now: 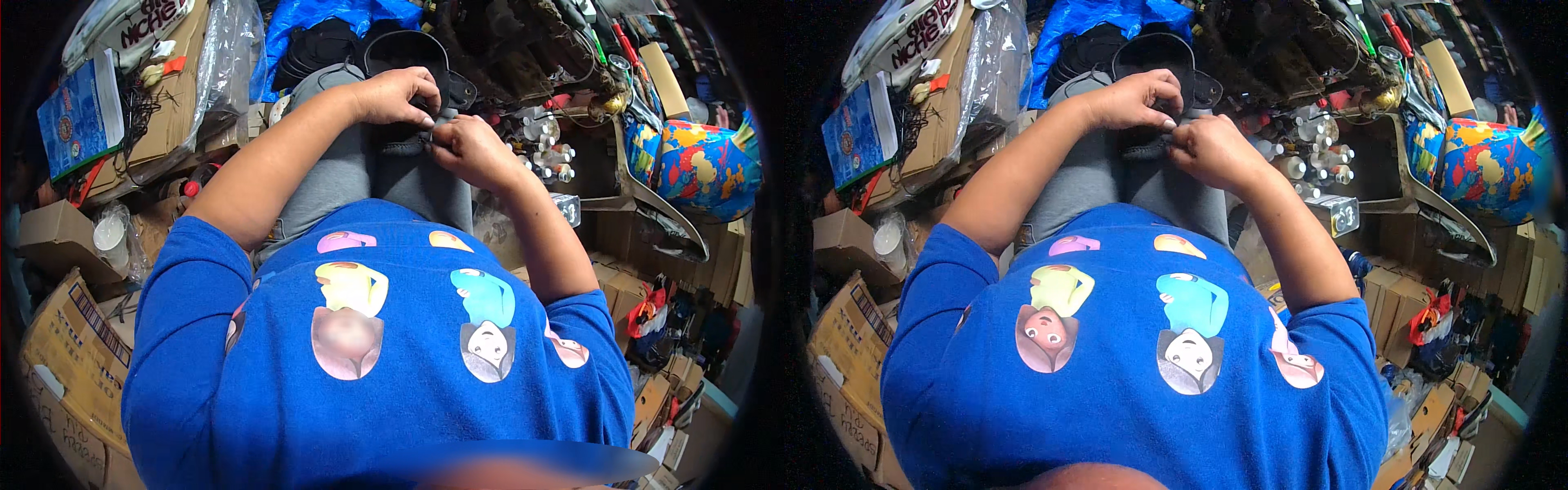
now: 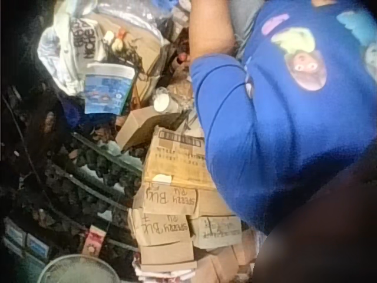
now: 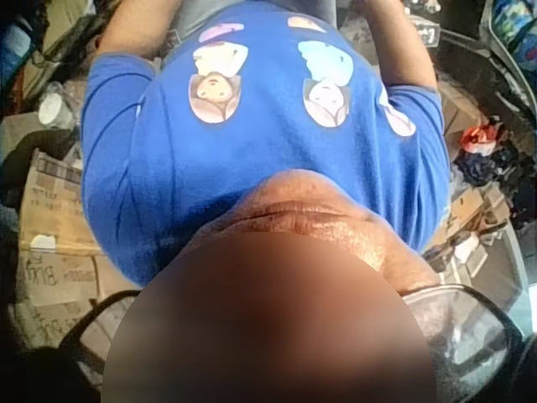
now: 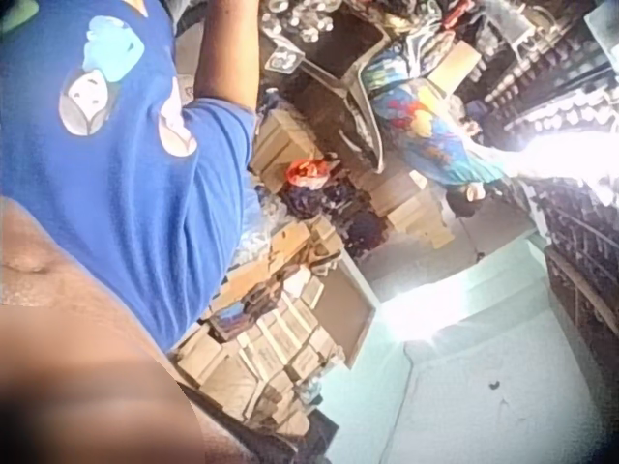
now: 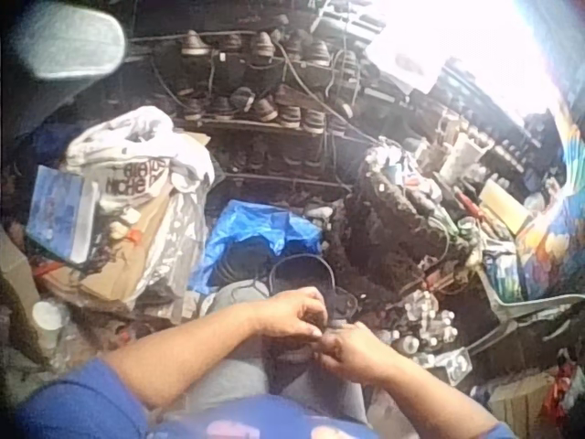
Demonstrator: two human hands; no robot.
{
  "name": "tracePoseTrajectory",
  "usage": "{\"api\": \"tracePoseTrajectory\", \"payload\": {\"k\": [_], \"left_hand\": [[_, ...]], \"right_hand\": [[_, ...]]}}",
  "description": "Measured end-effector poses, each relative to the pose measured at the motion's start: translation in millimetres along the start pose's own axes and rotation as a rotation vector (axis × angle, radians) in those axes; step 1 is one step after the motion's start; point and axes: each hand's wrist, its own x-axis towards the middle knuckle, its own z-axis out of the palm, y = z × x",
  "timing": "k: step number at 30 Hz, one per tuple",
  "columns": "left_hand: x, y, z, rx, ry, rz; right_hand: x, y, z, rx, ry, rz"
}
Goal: Hand-sewing the upper part of a black shoe using a needle and black thread.
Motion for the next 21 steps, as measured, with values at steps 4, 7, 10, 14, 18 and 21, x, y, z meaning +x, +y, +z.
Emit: {"api": "tracePoseTrajectory", "payload": {"k": [4,7,10,14,18,21], "left_hand": [[-2.1,1.0,-2.8,0.039,0.019,-0.020],[-3.1,4.7,-12.2,0.095,-0.045,-0.058],[1.4,11.9,-25.1,0.186,-0.145,-0.044],[4.6,21.9,-23.8,0.273,-0.102,-0.011],[3.2,18.6,-25.2,0.221,-0.112,-0.102],[4.7,12.1,-25.6,0.086,-0.136,-0.105]], "right_hand": [[-28.1,-10.5,-10.6,-0.007,0.036,-0.008],[-51.5,-16.5,-22.7,0.558,0.191,0.267],[-43.7,-19.7,-22.3,0.396,0.248,0.247],[-29.7,-13.9,-12.3,0.290,0.219,0.249],[-18.9,-10.0,-9.2,0.143,0.178,0.234],[-14.2,-13.2,-12.7,0.097,0.156,0.250]]}}
